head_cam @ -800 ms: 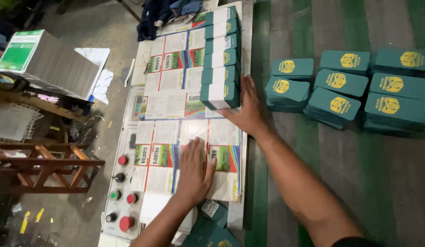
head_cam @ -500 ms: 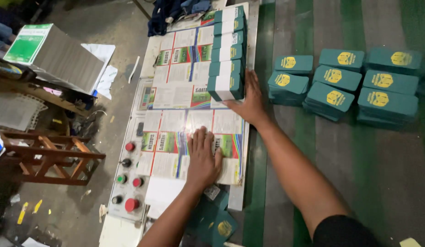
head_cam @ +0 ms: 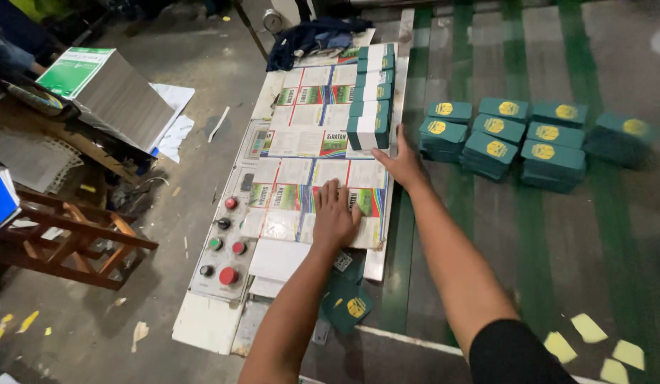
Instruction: The recorder is bundling stacks of green booklets using paper bands and adhesive stickers at a print shop workbench.
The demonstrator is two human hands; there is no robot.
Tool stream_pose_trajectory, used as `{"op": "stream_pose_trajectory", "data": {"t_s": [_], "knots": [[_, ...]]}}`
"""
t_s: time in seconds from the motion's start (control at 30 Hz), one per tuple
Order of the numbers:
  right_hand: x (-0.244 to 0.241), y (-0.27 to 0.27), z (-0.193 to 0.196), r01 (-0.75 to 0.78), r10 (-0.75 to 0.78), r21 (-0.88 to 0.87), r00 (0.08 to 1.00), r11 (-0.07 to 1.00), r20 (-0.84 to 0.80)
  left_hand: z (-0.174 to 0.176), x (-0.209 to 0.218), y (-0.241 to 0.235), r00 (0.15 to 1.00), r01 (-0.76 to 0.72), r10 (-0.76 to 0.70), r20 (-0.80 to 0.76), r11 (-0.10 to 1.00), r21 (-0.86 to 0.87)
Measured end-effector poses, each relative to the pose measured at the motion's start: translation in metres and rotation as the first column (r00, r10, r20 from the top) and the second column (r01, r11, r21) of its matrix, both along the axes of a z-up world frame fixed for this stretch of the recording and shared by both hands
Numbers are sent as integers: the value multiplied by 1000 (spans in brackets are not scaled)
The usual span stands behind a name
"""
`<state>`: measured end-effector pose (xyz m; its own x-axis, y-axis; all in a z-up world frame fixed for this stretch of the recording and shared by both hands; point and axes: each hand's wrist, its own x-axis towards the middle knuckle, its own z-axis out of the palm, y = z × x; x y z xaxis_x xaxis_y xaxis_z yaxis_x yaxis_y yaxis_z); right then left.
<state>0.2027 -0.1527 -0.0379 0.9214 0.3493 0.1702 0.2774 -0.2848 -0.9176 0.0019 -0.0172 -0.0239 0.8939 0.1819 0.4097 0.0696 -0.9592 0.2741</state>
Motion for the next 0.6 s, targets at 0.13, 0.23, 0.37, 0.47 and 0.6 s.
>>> {"op": "stream_pose_trajectory", "data": {"t_s": [0.13,0.23,0.37,0.47,0.6], "knots": [[-34,-34,-49,33,-56,104,971,994,232,-15,3,7,999,-3,4,36,1000,-12],[-99,-82,-44,173,-168,-19,971,985,169,-26,10,11,1000,16,-16,14,1000,0],[-193,-163,-26,107,-105,50,994,993,-25,-68,29,38,999,30,-34,34,995,93],[-252,-245,-6,290,-286,-78,957,954,54,-38,12,17,997,75,-74,-25,997,35],[-289,-373,5,736,-592,-233,658,636,465,-32,16,36,993,112,-73,91,819,-562]]}}
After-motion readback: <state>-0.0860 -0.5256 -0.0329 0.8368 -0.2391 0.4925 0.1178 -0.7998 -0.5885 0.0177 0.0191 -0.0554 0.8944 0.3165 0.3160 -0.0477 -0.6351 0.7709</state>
